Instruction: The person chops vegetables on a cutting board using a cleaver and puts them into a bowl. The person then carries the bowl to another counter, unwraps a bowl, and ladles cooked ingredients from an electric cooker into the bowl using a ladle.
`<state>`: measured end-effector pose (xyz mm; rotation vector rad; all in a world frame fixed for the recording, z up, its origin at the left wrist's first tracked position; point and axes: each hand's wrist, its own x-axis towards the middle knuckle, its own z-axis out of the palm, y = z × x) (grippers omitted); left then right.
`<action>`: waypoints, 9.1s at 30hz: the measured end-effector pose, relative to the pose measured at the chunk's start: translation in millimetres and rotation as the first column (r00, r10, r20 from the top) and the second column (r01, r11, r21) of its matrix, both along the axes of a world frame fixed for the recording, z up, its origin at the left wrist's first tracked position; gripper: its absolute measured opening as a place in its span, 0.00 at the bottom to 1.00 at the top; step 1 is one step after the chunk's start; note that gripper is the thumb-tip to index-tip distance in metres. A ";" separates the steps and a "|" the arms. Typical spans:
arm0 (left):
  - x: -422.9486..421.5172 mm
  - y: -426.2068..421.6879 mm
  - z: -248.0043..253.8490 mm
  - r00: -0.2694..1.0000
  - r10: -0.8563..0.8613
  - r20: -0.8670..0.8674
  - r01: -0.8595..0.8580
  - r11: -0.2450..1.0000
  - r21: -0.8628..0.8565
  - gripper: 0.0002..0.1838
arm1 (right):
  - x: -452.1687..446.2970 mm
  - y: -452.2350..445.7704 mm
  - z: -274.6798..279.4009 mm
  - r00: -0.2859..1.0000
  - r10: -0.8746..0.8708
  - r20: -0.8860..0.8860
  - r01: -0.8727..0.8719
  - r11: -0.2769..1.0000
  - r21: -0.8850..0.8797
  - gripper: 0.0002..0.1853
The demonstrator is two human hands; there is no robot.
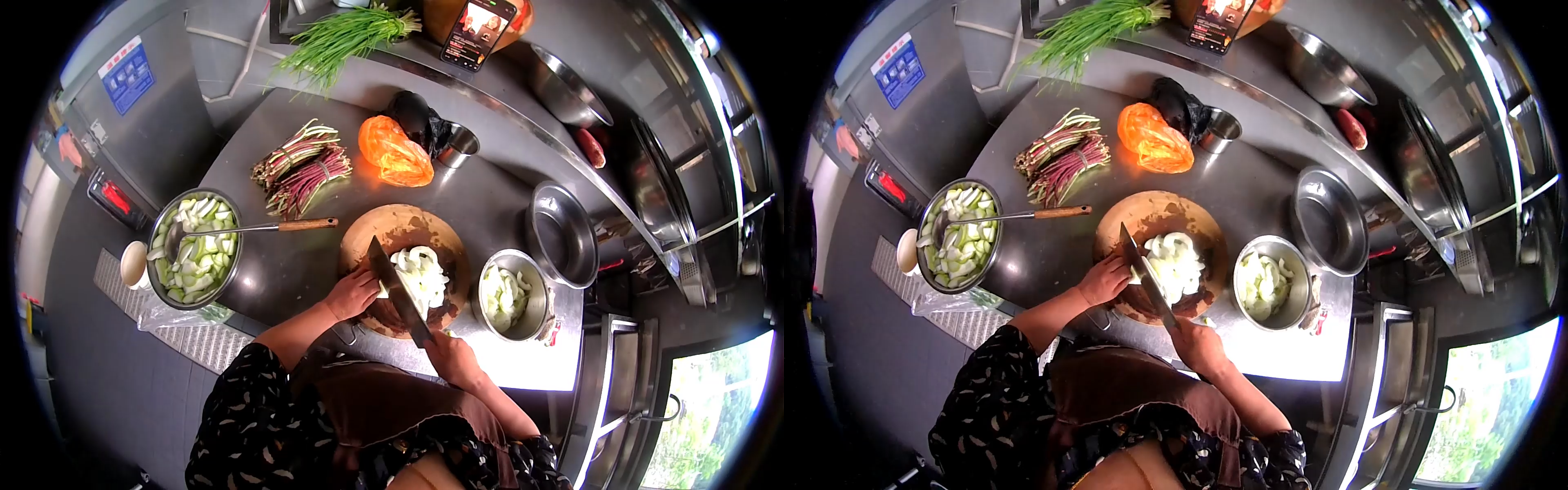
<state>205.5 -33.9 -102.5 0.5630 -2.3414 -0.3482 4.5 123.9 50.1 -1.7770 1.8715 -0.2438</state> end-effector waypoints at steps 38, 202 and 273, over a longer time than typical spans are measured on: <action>3.1 8.7 -4.8 0.997 0.060 -0.050 -0.062 0.997 -0.038 0.10 | 6.9 0.8 -5.4 0.999 -0.031 -0.036 0.035 0.994 0.103 0.13; -160.5 -20.4 66.5 0.642 -0.178 0.745 -0.163 0.919 0.359 0.30 | -152.4 129.7 3.6 0.891 -0.318 0.324 0.355 0.933 -0.061 0.16; -275.3 81.1 116.7 0.909 -0.019 -0.416 0.125 0.966 0.228 0.36 | -144.9 134.8 9.4 0.320 -0.577 0.751 0.585 0.744 0.322 0.08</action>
